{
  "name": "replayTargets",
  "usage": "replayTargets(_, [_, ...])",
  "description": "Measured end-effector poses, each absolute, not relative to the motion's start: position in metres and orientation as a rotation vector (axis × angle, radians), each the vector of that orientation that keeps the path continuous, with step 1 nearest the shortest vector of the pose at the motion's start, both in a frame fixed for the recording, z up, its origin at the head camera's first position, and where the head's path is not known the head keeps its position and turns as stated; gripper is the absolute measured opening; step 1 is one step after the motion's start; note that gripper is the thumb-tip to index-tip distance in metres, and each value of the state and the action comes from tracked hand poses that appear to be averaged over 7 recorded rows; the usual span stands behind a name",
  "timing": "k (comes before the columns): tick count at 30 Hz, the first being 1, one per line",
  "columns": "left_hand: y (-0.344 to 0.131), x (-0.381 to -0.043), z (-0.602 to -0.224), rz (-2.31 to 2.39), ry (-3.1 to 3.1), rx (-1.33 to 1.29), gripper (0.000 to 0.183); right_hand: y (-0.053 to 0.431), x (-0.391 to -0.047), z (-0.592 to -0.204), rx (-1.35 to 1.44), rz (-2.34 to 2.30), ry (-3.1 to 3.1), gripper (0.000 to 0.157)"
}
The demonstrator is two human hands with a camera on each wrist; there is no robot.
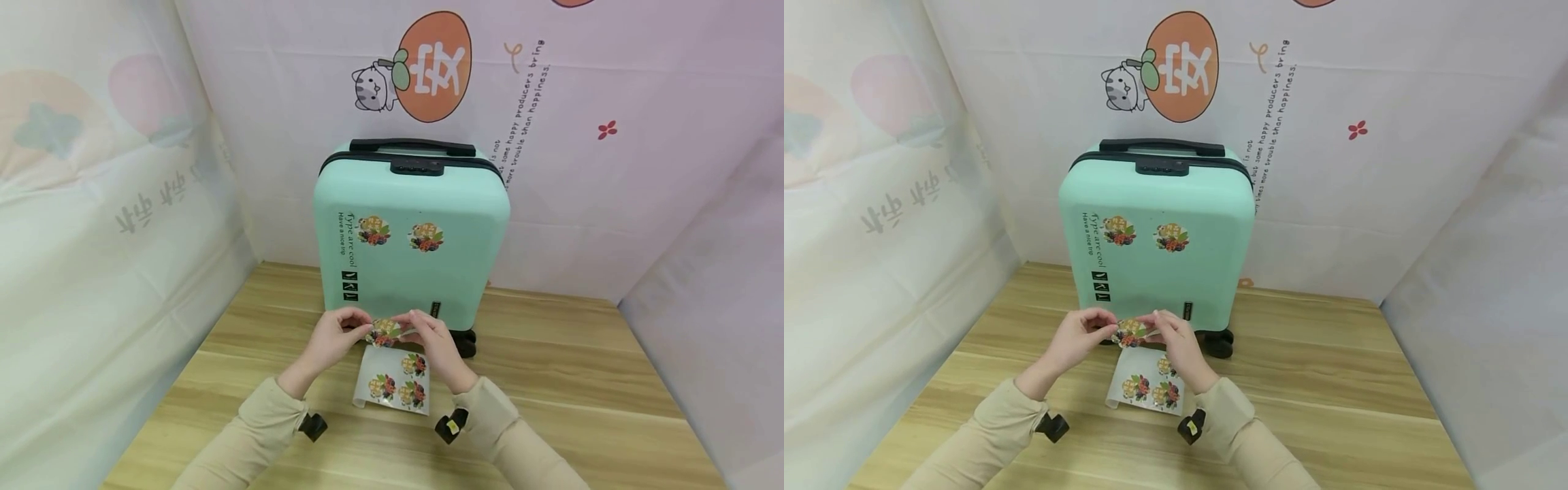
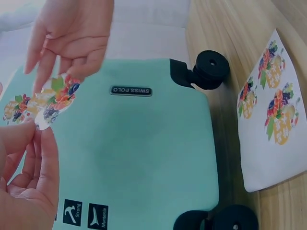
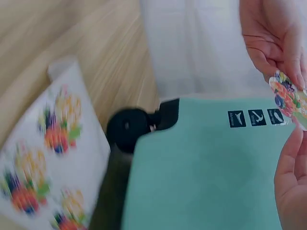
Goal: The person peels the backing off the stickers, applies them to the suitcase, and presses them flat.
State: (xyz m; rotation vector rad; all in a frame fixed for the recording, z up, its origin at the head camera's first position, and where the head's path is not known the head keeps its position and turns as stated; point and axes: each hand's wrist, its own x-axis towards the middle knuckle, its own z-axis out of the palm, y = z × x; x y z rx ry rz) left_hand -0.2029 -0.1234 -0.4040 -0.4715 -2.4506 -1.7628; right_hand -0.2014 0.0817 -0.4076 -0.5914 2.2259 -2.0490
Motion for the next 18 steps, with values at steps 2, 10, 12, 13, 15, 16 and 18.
replayTargets(2, [-0.124,-0.202,-0.404,-1.754,-2.443,-0.476,0.006,0.082,-0.203,-0.409,-0.491,-2.158,2.096,0.05])
replayTargets(10, [-0.124,-0.202,-0.405,-1.77,-2.426,-0.498,0.005,0.079,-0.206,-0.413,-0.257,-2.363,2.023,0.044])
replayTargets(12, [-0.124,-0.202,-0.405,-1.768,-2.396,-0.488,0.005,0.078,-0.207,-0.413,-0.247,-2.372,2.089,0.041])
replayTargets(13, [-0.125,-0.203,-0.405,-1.766,-2.377,-0.479,0.005,0.077,-0.207,-0.413,-0.25,-2.363,2.129,0.038])
replayTargets(15, [-0.126,-0.204,-0.404,-1.764,-2.342,-0.454,0.005,0.075,-0.207,-0.412,-0.264,-2.319,2.201,0.035])
replayTargets(16, [-0.126,-0.204,-0.403,-1.766,-2.327,-0.442,0.005,0.073,-0.207,-0.411,-0.277,-2.281,2.231,0.035])
replayTargets(18, [-0.127,-0.206,-0.402,-1.78,-2.31,-0.425,0.006,0.069,-0.207,-0.408,-0.313,-2.183,2.29,0.037])
